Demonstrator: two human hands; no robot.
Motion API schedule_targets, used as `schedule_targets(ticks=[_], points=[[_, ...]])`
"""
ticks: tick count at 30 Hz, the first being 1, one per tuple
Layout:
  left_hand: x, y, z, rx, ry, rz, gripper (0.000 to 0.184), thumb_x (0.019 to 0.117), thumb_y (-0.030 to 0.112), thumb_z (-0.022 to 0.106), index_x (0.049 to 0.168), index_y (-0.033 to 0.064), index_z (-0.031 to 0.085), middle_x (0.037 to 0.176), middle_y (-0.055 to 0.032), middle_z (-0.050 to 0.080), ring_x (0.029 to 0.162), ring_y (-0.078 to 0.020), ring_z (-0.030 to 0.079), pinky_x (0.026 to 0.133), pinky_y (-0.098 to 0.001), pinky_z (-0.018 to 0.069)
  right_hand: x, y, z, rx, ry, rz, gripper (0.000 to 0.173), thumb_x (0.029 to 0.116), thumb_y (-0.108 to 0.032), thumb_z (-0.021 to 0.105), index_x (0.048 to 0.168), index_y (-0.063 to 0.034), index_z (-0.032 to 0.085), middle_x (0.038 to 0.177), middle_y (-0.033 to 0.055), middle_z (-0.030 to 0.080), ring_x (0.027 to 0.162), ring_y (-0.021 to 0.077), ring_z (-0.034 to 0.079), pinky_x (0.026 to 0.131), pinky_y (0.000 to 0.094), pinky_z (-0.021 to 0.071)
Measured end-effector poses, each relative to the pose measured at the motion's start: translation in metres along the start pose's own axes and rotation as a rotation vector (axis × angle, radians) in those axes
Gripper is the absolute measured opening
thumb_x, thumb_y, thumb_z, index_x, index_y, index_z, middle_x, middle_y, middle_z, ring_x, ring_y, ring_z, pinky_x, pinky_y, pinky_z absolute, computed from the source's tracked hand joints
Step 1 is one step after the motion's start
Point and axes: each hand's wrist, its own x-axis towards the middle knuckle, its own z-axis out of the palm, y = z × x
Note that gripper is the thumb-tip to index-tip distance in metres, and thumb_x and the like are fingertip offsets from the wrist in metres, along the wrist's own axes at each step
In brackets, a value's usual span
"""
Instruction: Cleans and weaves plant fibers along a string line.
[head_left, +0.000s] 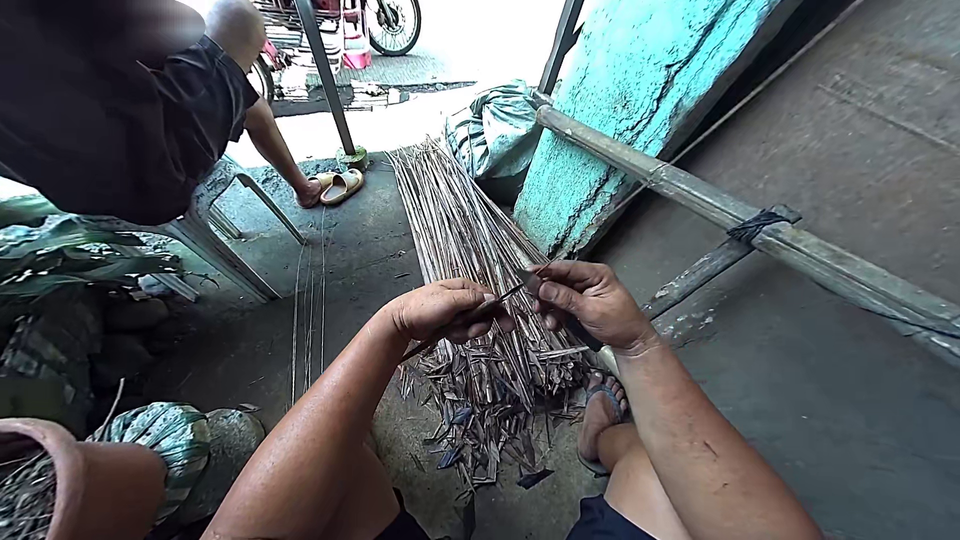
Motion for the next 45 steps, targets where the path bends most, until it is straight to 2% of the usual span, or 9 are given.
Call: schedule_targets(ticks=[8, 11, 15, 20, 28, 33, 36, 39, 45], points=[[0.005, -0.003, 0.003, 0.287, 0.218, 0.044, 0.039, 0.1095, 0.026, 0.035, 0.096, 0.0076, 0.067, 0.069, 0.0045, 0.059, 0.055, -0.0016, 0.051, 0.051, -0.0182, 0.0422, 0.003, -0.018, -0.023, 0.053, 0.289, -0.16, 0.021, 0.105, -0.012, 0.055, 0.121, -0.0097, 0.069, 0.085, 0.0068, 0.072, 0.055, 0.0105, 0.064, 0.051, 0.0254, 0.0582], [0.008, -0.001, 0.011, 0.464, 0.366, 0.081, 0.035, 0.1105, 0.024, 0.039, 0.099, 0.0057, 0.067, 0.075, 0.0019, 0.065, 0.064, -0.0048, 0.062, 0.063, -0.0226, 0.0551, 0.0, -0.01, -0.004, -0.005, 0.227, 0.005, 0.023, 0.1025, -0.01, 0.059, 0.123, -0.0073, 0.069, 0.084, 0.0089, 0.073, 0.056, 0.0118, 0.066, 0.052, 0.0261, 0.0588], [0.01, 0.002, 0.018, 0.56, 0.468, 0.143, 0.032, 0.1101, 0.022, 0.042, 0.097, 0.0057, 0.066, 0.075, 0.0018, 0.063, 0.066, -0.0047, 0.061, 0.065, -0.0223, 0.0545, 0.0, -0.003, 0.008, -0.036, 0.168, 0.101, 0.024, 0.1015, -0.008, 0.062, 0.123, -0.0008, 0.069, 0.086, 0.0118, 0.074, 0.057, 0.0116, 0.065, 0.052, 0.0244, 0.0576], [0.011, 0.002, 0.018, 0.582, 0.479, 0.17, 0.031, 0.11, 0.023, 0.043, 0.097, 0.0066, 0.067, 0.074, 0.0017, 0.062, 0.064, -0.0048, 0.06, 0.063, -0.0221, 0.0536, 0.001, -0.02, -0.007, -0.001, 0.358, -0.064, 0.024, 0.1032, -0.008, 0.057, 0.124, -0.0085, 0.069, 0.083, 0.0088, 0.072, 0.055, 0.0111, 0.064, 0.052, 0.025, 0.0584], [0.011, -0.003, 0.013, 0.528, 0.35, 0.141, 0.026, 0.1082, 0.023, 0.049, 0.107, 0.0052, 0.068, 0.085, 0.0022, 0.068, 0.077, -0.0024, 0.064, 0.075, -0.0229, 0.0557, 0.0, -0.033, -0.025, 0.029, 0.491, -0.274, 0.024, 0.1061, -0.012, 0.051, 0.124, -0.0135, 0.067, 0.089, 0.0035, 0.073, 0.057, 0.0097, 0.065, 0.051, 0.0244, 0.058], [0.013, 0.0, 0.018, 0.305, 0.434, 0.154, 0.021, 0.1091, 0.017, 0.047, 0.11, 0.0007, 0.061, 0.097, -0.0098, 0.072, 0.082, -0.018, 0.074, 0.08, -0.0359, 0.0649, -0.003, -0.029, -0.02, -0.053, 0.377, -0.185, 0.021, 0.1053, -0.013, 0.053, 0.12, -0.008, 0.068, 0.083, 0.0067, 0.071, 0.054, 0.0115, 0.064, 0.05, 0.0263, 0.0586], [0.014, 0.003, 0.02, 0.294, 0.47, 0.204, 0.02, 0.1074, 0.018, 0.052, 0.11, 0.0013, 0.063, 0.092, -0.0096, 0.072, 0.071, -0.0166, 0.071, 0.067, -0.0304, 0.0624, -0.006, -0.02, -0.011, -0.055, 0.187, 0.011, 0.012, 0.1022, -0.014, 0.06, 0.103, -0.0058, 0.069, 0.077, 0.0072, 0.073, 0.055, 0.0125, 0.067, 0.051, 0.0271, 0.0592], [0.015, 0.004, 0.023, 0.324, 0.469, 0.23, 0.024, 0.107, 0.017, 0.053, 0.118, 0.0013, 0.066, 0.091, -0.0078, 0.071, 0.069, -0.0139, 0.068, 0.065, -0.0276, 0.0603, -0.005, -0.011, 0.004, -0.036, 0.037, 0.161, 0.014, 0.1015, -0.013, 0.063, 0.104, -0.0004, 0.069, 0.078, 0.006, 0.073, 0.057, 0.0109, 0.067, 0.053, 0.0248, 0.0585], [0.013, 0.002, 0.023, 0.309, 0.429, 0.222, 0.021, 0.1061, 0.014, 0.052, 0.107, 0.0006, 0.068, 0.083, -0.0056, 0.07, 0.065, -0.0114, 0.066, 0.062, -0.0262, 0.0591, -0.002, -0.005, 0.009, -0.04, -0.044, 0.175, 0.013, 0.1006, -0.013, 0.065, 0.104, -0.0009, 0.069, 0.079, 0.004, 0.074, 0.059, 0.0084, 0.067, 0.053, 0.0212, 0.0572]])
